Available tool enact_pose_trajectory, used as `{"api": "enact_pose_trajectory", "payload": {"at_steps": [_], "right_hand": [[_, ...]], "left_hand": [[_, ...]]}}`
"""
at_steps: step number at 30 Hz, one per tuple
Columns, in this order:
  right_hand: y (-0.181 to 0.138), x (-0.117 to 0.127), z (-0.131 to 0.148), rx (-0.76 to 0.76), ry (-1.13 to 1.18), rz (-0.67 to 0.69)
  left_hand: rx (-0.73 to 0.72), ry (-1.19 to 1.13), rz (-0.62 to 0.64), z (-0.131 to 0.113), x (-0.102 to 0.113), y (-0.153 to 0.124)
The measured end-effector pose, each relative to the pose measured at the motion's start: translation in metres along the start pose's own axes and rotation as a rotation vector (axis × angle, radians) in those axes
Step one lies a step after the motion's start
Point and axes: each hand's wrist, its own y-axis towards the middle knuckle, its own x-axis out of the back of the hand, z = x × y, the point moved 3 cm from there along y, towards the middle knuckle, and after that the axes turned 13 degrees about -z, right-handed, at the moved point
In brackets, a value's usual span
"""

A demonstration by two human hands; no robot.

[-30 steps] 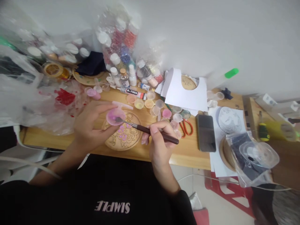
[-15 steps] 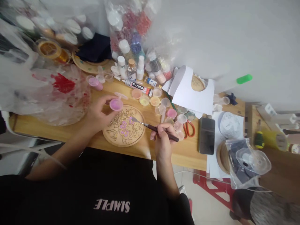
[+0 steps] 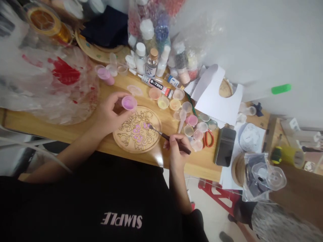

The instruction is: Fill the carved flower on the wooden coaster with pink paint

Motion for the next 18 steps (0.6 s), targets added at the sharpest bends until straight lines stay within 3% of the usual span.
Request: {"api": "enact_pose_trajectory", "payload": {"at_steps": [18], "right_hand": [[-0.0004,-0.0045,-0.0013,-0.012,-0.097,-0.015]], "left_hand": [[0.041,0.157,0.048,-0.0057,0.0014,-0.0004]]}}
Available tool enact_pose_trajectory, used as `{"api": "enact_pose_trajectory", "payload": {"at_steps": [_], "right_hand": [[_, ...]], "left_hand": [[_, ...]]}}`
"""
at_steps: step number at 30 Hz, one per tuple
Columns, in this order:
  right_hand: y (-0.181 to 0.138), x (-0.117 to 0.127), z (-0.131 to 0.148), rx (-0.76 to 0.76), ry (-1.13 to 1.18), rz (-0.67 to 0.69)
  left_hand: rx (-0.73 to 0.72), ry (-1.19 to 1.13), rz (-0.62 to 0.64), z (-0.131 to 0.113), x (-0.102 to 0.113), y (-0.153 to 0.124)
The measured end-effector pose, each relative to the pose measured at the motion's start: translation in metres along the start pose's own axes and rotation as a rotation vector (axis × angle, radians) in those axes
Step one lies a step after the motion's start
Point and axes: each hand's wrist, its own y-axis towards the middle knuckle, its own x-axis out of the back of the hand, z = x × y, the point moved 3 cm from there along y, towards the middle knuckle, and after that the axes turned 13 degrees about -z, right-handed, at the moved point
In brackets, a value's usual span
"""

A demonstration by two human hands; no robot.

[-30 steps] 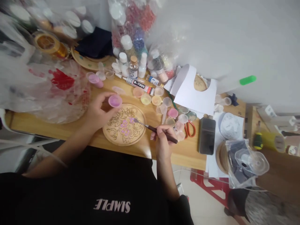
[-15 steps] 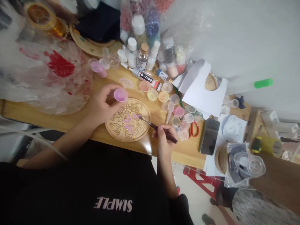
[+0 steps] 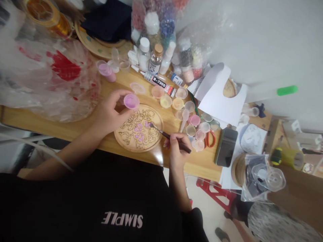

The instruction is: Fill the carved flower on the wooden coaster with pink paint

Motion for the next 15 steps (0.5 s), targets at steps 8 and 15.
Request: {"api": "enact_pose_trajectory", "payload": {"at_steps": [8,15], "right_hand": [[-0.0012,-0.0009,0.0005,0.0,0.027,0.01],[-0.0009,-0.0005,-0.001,0.008,0.061,0.004]], "left_hand": [[-0.05,-0.152,-0.05,0.001,-0.0022,0.0009],[-0.007,-0.084,-0.019,-0.0013,-0.0002,0.0013]]}}
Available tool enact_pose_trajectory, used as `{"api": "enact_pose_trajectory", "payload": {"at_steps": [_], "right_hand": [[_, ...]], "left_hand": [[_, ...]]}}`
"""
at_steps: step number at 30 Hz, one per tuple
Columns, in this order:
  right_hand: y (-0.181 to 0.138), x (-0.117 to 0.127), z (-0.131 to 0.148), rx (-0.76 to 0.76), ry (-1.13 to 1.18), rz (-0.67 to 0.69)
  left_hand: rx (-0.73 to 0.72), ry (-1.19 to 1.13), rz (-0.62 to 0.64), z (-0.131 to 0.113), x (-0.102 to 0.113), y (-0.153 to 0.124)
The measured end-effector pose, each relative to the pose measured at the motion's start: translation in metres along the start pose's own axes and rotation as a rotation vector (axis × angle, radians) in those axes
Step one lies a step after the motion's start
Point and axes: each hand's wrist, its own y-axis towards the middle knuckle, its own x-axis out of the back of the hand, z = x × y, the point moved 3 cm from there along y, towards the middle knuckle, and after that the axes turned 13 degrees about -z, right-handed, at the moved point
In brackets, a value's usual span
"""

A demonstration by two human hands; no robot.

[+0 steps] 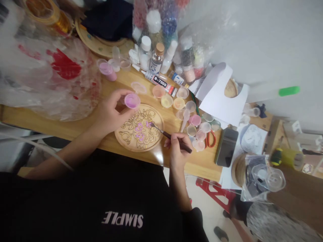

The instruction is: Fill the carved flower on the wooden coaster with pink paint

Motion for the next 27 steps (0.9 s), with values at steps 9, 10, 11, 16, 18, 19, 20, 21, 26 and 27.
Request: {"api": "enact_pose_trajectory", "payload": {"at_steps": [9,10,11,16,18,19,20,21,26,27], "right_hand": [[0.0022,0.002,0.0016,-0.018,-0.035,-0.038],[0.0028,0.002,0.0019,-0.021,-0.03,-0.051],[0.0033,0.0021,0.0021,-0.023,-0.024,-0.064],[0.0046,0.0032,0.0032,-0.021,-0.023,-0.082],[0.0037,0.0031,0.0035,-0.019,-0.036,-0.075],[0.003,0.0029,0.0035,-0.019,-0.041,-0.07],[0.0022,0.0026,0.0033,-0.02,-0.045,-0.059],[0.0014,0.0022,0.0029,-0.021,-0.048,-0.043],[-0.0005,0.0016,-0.0003,-0.015,-0.027,0.012],[-0.0005,0.0017,-0.0009,-0.016,-0.024,0.015]], "left_hand": [[0.06,0.042,0.015,0.001,-0.0011,-0.001],[0.064,0.045,0.014,0.001,-0.001,-0.0011],[0.068,0.048,0.013,0.0012,-0.0009,-0.0011],[0.055,0.036,0.017,0.0016,-0.0009,-0.0004],[0.064,0.041,0.023,0.0015,-0.001,-0.0004],[0.07,0.044,0.025,0.0013,-0.001,-0.0005],[0.071,0.044,0.025,0.0009,-0.001,-0.0005],[0.07,0.044,0.023,0.0006,-0.001,-0.0006],[0.034,0.017,0.007,0.0012,-0.0012,-0.0004],[0.023,0.003,0.008,0.0016,-0.0015,-0.0003]]}}
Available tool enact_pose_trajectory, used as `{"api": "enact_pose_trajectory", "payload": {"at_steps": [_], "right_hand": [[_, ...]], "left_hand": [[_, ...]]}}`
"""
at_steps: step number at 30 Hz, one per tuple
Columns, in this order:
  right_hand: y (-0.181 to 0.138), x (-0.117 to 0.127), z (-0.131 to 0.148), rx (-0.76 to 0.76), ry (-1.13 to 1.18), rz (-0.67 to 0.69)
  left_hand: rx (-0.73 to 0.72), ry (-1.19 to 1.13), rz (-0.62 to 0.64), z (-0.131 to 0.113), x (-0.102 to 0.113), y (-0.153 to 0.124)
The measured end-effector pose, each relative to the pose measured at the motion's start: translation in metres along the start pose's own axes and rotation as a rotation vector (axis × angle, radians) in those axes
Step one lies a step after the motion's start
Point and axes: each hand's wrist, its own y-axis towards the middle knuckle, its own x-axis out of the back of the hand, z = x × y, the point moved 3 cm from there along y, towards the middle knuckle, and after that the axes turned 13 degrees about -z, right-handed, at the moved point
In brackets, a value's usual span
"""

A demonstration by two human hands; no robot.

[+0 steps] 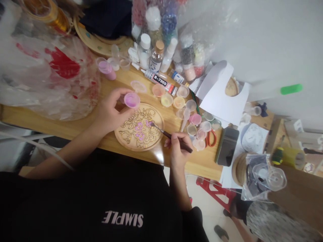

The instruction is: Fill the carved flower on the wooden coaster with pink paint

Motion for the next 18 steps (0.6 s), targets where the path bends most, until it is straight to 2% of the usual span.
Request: {"api": "enact_pose_trajectory", "payload": {"at_steps": [4,15,18], "right_hand": [[0.0002,-0.0006,-0.0006,-0.005,-0.031,0.0],[0.0017,-0.0011,0.0016,0.041,-0.027,-0.032],[0.0027,0.0003,0.0031,0.037,-0.012,-0.058]], "left_hand": [[-0.028,-0.05,-0.004,0.0002,0.0002,0.0004],[0.029,0.017,0.022,0.0,-0.0002,0.0008],[-0.001,-0.032,0.01,-0.0002,-0.0001,0.001]]}}
